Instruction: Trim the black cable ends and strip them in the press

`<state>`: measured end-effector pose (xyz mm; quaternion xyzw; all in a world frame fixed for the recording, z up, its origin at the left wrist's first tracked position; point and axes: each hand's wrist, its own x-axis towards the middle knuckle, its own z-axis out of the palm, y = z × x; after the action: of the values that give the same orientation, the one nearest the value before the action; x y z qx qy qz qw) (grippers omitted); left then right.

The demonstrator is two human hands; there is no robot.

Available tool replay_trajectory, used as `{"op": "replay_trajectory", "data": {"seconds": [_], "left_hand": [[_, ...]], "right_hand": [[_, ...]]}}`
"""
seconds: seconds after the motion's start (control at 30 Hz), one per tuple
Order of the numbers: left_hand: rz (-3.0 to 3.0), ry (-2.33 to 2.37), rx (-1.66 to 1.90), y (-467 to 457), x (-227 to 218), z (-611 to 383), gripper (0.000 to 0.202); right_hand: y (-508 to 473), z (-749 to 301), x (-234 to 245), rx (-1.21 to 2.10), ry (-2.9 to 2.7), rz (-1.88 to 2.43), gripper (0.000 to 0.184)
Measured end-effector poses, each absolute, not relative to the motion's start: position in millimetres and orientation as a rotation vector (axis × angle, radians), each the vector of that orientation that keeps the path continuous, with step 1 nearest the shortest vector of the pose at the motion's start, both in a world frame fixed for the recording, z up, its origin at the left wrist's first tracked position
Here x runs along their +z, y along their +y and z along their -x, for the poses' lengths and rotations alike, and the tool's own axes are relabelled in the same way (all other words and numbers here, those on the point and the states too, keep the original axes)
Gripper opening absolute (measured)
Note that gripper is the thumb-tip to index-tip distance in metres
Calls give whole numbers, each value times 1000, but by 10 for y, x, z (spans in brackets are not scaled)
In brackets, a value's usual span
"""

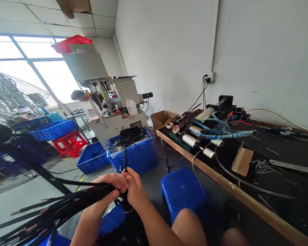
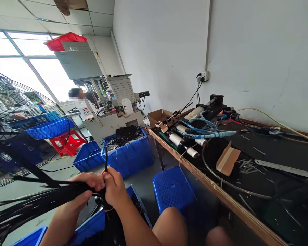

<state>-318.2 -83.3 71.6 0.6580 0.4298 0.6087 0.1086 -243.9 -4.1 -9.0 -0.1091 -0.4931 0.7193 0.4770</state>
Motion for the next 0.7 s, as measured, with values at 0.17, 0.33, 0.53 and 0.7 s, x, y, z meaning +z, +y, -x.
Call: {"op": "replay_trajectory", "data": {"seconds": [0.17, 0.33, 0.53, 0.7], "left_hand": [[-1842, 1233, 1923, -674, 666, 3114, 44], [-1657, 1260, 2271, -413, 768, 3126, 47], [-1619, 1391, 2420, 61, 1027, 3230, 62], [-1510, 1823, 2455, 432, 952, 3169, 67]], "right_hand": [[-15, 2554, -23, 1759, -1153, 280, 40], [374, 2700, 259, 1703, -1164, 197, 42], [1188, 2930, 494, 1787, -1043, 134, 44], [1536, 3100, 530, 1921, -994, 50, 43]]}}
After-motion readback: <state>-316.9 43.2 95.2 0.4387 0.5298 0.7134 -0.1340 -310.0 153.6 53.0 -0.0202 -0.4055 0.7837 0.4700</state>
